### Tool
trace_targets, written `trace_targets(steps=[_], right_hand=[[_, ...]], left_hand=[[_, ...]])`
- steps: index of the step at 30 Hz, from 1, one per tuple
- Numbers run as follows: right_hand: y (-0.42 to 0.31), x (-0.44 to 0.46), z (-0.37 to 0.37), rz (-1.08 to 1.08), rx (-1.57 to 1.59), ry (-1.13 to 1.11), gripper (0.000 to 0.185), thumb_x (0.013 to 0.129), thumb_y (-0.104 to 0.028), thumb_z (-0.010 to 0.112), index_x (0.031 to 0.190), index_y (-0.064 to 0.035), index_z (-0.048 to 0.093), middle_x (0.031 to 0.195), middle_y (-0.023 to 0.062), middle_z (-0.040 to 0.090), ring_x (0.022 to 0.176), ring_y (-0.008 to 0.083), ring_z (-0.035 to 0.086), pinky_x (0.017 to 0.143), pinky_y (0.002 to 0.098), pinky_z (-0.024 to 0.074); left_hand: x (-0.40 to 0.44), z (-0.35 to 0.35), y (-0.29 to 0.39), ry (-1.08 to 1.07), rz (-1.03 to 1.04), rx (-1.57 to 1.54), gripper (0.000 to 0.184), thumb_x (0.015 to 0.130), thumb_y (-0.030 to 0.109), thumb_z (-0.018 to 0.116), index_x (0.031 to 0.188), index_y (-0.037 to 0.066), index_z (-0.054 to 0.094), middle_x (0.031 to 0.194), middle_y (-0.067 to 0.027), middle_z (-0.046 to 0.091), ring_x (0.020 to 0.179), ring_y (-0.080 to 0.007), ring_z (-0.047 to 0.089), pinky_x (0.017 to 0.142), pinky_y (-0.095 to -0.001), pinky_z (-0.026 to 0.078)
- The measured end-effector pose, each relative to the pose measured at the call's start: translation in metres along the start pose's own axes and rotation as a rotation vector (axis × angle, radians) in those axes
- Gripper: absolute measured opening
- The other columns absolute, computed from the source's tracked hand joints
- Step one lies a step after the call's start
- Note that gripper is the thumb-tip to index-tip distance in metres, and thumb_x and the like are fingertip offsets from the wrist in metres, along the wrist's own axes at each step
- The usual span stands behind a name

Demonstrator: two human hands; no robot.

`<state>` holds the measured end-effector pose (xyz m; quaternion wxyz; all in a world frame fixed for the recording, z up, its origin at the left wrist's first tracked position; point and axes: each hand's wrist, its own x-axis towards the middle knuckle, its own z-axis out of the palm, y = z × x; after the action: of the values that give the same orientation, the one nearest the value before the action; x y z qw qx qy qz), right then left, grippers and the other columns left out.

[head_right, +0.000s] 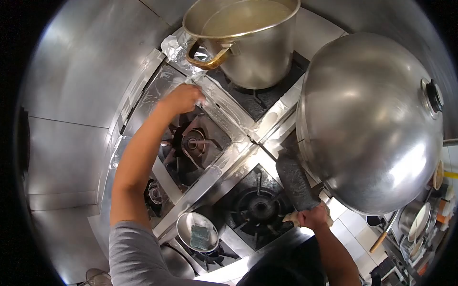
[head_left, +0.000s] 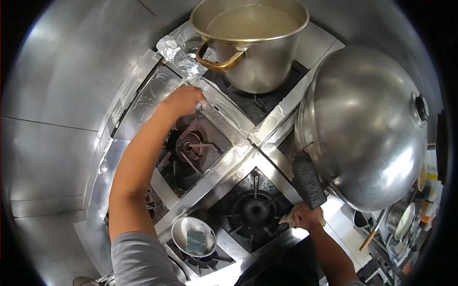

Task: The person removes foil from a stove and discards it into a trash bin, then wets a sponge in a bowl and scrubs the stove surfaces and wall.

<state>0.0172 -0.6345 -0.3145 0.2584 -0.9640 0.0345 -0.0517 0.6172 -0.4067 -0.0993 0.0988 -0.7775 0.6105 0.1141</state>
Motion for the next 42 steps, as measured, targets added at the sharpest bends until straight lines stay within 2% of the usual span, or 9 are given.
trace_targets(steps=[7,9,11,13,19,22,33,35,42], right_hand=[[-0.010,0.010,-0.010,0.093,-0.061,0.002,0.008,0.068,-0.023,0.070,0.073,-0.0170,0.067,0.087,0.0040,0.065,0.086,0.0302,0.066,0.078,0.0474,0.0526],[-0.011,0.009,-0.007,0.087,-0.061,0.003,0.008,0.068,-0.022,0.070,0.073,-0.0164,0.067,0.088,0.0046,0.065,0.088,0.0300,0.066,0.079,0.0478,0.0523],[-0.006,0.004,0.000,0.108,-0.049,-0.012,0.008,0.069,-0.022,0.070,0.074,-0.0163,0.067,0.089,0.0051,0.066,0.089,0.0298,0.066,0.080,0.0485,0.0516],[-0.011,0.008,-0.004,0.089,-0.047,-0.001,0.008,0.070,-0.022,0.070,0.074,-0.0161,0.066,0.090,0.0060,0.066,0.089,0.0302,0.066,0.080,0.0487,0.0511],[-0.001,-0.004,0.004,0.114,-0.049,-0.101,0.010,0.075,-0.024,0.069,0.075,-0.0142,0.064,0.090,0.0076,0.066,0.085,0.0319,0.066,0.074,0.0491,0.0500],[-0.003,0.003,-0.005,0.058,-0.037,-0.102,0.012,0.077,-0.024,0.068,0.076,-0.0131,0.063,0.088,0.0078,0.066,0.082,0.0324,0.065,0.071,0.0499,0.0488],[-0.010,0.024,-0.026,-0.138,0.082,0.042,0.017,0.075,-0.017,0.066,0.069,-0.0098,0.053,0.075,0.0100,0.057,0.070,0.0324,0.056,0.071,0.0468,0.0425],[-0.011,0.026,-0.028,-0.145,0.073,0.090,0.016,0.075,-0.016,0.066,0.069,-0.0094,0.052,0.074,0.0095,0.056,0.071,0.0315,0.055,0.071,0.0453,0.0427],[-0.012,0.027,-0.036,-0.158,0.105,0.120,0.014,0.075,-0.019,0.065,0.071,-0.0121,0.053,0.075,0.0066,0.056,0.073,0.0276,0.053,0.071,0.0420,0.0432]], left_hand=[[0.025,0.027,0.012,-0.109,-0.033,-0.142,0.024,0.073,-0.003,0.065,0.093,0.010,0.069,0.098,-0.0124,0.067,0.099,-0.0363,0.065,0.084,-0.0453,0.052],[0.024,0.036,0.029,-0.004,0.209,-0.247,0.021,0.075,-0.002,0.065,0.093,0.008,0.067,0.096,-0.0132,0.067,0.096,-0.0367,0.066,0.084,-0.0464,0.051],[0.016,0.009,0.064,0.021,0.119,-0.297,0.020,0.077,-0.001,0.065,0.094,0.008,0.067,0.094,-0.0131,0.066,0.091,-0.0361,0.067,0.082,-0.0460,0.052],[-0.004,-0.018,0.102,0.357,-0.158,-0.279,0.017,0.077,-0.001,0.064,0.091,0.008,0.068,0.092,-0.0121,0.066,0.084,-0.0348,0.067,0.075,-0.0449,0.055],[-0.059,0.052,0.241,0.240,-0.579,-0.220,0.019,0.079,0.007,0.068,0.097,0.010,0.070,0.096,-0.0094,0.064,0.078,-0.0320,0.069,0.066,-0.0462,0.055],[-0.065,0.081,0.268,0.384,-0.702,-0.223,0.022,0.079,0.006,0.067,0.101,0.009,0.070,0.098,-0.0096,0.063,0.080,-0.0335,0.068,0.066,-0.0466,0.055],[-0.025,0.090,0.280,0.530,-0.824,-0.205,0.019,0.082,0.006,0.059,0.100,0.007,0.066,0.096,-0.0127,0.059,0.089,-0.0349,0.065,0.072,-0.0468,0.056],[-0.038,0.101,0.282,0.513,-0.888,-0.247,0.034,0.075,0.002,0.065,0.109,0.007,0.067,0.098,-0.0137,0.060,0.092,-0.0361,0.065,0.073,-0.0482,0.054],[-0.010,0.104,0.285,0.604,-0.943,-0.195,0.023,0.075,0.001,0.065,0.097,0.006,0.068,0.095,-0.0155,0.060,0.091,-0.0384,0.062,0.077,-0.0475,0.052]])
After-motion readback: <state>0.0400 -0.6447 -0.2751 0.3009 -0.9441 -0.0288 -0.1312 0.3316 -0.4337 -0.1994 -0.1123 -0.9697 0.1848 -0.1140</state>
